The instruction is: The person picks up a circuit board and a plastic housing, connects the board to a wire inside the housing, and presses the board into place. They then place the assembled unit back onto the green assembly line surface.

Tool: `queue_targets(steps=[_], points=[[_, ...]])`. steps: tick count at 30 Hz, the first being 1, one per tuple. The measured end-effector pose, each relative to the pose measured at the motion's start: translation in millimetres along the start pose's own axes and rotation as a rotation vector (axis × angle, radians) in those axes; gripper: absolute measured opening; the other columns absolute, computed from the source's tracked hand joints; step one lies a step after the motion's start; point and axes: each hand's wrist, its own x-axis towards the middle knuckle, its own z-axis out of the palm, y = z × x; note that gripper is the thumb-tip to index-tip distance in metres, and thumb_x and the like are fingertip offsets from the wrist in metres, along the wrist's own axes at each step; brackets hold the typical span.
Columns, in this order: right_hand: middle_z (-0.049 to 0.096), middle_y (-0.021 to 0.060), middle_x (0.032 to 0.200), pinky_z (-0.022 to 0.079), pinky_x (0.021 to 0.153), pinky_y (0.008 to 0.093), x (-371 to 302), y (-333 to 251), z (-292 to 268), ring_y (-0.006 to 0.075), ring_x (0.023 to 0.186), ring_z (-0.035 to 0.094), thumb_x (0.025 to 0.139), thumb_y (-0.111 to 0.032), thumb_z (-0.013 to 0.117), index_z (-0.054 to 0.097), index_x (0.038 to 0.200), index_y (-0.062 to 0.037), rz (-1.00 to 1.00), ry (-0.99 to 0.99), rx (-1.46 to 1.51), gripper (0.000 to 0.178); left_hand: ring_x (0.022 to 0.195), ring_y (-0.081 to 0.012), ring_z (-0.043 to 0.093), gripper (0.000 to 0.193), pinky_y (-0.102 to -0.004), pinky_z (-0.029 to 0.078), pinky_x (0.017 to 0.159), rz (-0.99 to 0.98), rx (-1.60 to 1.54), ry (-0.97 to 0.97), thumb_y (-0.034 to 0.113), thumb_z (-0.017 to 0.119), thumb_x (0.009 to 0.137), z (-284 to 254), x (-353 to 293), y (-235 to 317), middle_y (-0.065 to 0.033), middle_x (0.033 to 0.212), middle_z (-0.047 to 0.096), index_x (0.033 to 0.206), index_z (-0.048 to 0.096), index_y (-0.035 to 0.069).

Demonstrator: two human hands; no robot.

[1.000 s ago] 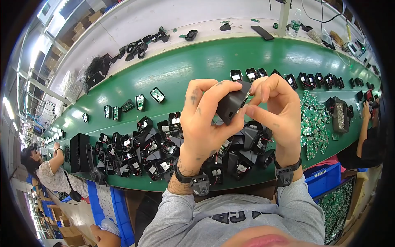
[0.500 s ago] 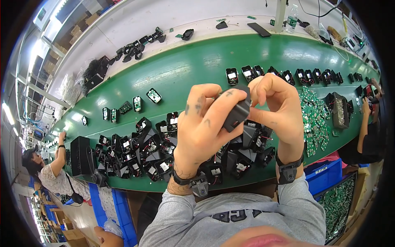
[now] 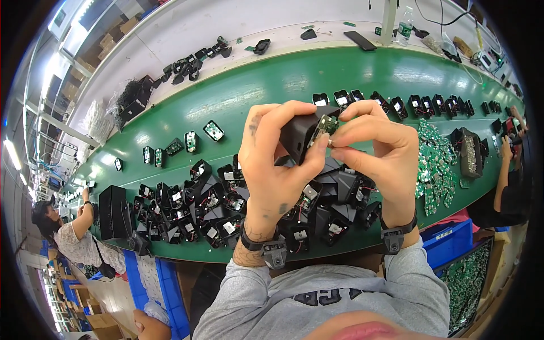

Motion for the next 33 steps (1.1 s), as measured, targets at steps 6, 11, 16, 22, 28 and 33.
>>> queue_targets(steps=[6,11,16,22,28,33], points=[[0.068,0.0015,0.080,0.043,0.088,0.0347,2,-1,6,0.0229,0.096,0.056,0.063,0.005,0.072,0.069,0.077,-0.0047,-0.143,0.093,-0.182,0.017,0.078,-0.0112,0.057,0.039,-0.0218,0.050,0.059,-0.086,-0.017,0.042,-0.002,0.074,0.069,-3,-1,3,-0.0065,0.095,0.052,0.106,0.062,0.003],[0.067,0.0028,0.080,0.040,0.092,0.0375,2,-1,9,0.0245,0.099,0.055,0.064,0.007,0.070,0.067,0.077,-0.0041,-0.198,0.090,-0.246,0.018,0.076,-0.0105,0.056,0.038,-0.0211,0.048,0.058,-0.085,-0.049,0.073,-0.002,0.073,0.070,0,-1,1,-0.0060,0.093,0.052,0.106,0.062,0.003],[0.066,0.0024,0.081,0.040,0.091,0.0382,3,0,15,0.0266,0.103,0.053,0.063,0.008,0.069,0.067,0.078,-0.0059,-0.302,0.245,-0.382,0.020,0.068,-0.0098,0.061,0.032,-0.0201,0.052,0.055,-0.043,0.032,-0.030,-0.003,0.063,0.082,-4,-1,-2,-0.0074,0.096,0.056,0.113,0.054,-0.003],[0.065,0.0027,0.081,0.040,0.090,0.0382,3,5,13,0.0272,0.106,0.052,0.061,0.009,0.069,0.068,0.079,-0.0064,-0.292,0.193,-0.367,0.024,0.067,-0.0095,0.061,0.032,-0.0202,0.052,0.055,-0.063,0.048,-0.011,-0.002,0.064,0.082,-4,-3,-2,-0.0072,0.093,0.058,0.113,0.055,-0.002],[0.066,0.0004,0.079,0.045,0.082,0.0348,3,4,14,0.0269,0.098,0.056,0.060,0.003,0.071,0.071,0.078,-0.0110,-0.347,0.217,-0.491,0.023,0.077,-0.0114,0.058,0.036,-0.0223,0.051,0.057,-0.178,-0.067,0.064,0.000,0.072,0.073,5,-4,4,-0.0061,0.094,0.050,0.107,0.061,0.002],[0.066,0.0003,0.079,0.045,0.080,0.0336,3,5,14,0.0256,0.097,0.057,0.060,0.003,0.071,0.070,0.078,-0.0110,-0.317,0.208,-0.512,0.023,0.077,-0.0115,0.057,0.036,-0.0218,0.050,0.054,-0.054,0.013,0.062,0.000,0.072,0.072,6,-2,-1,-0.0062,0.094,0.051,0.106,0.062,0.004]])
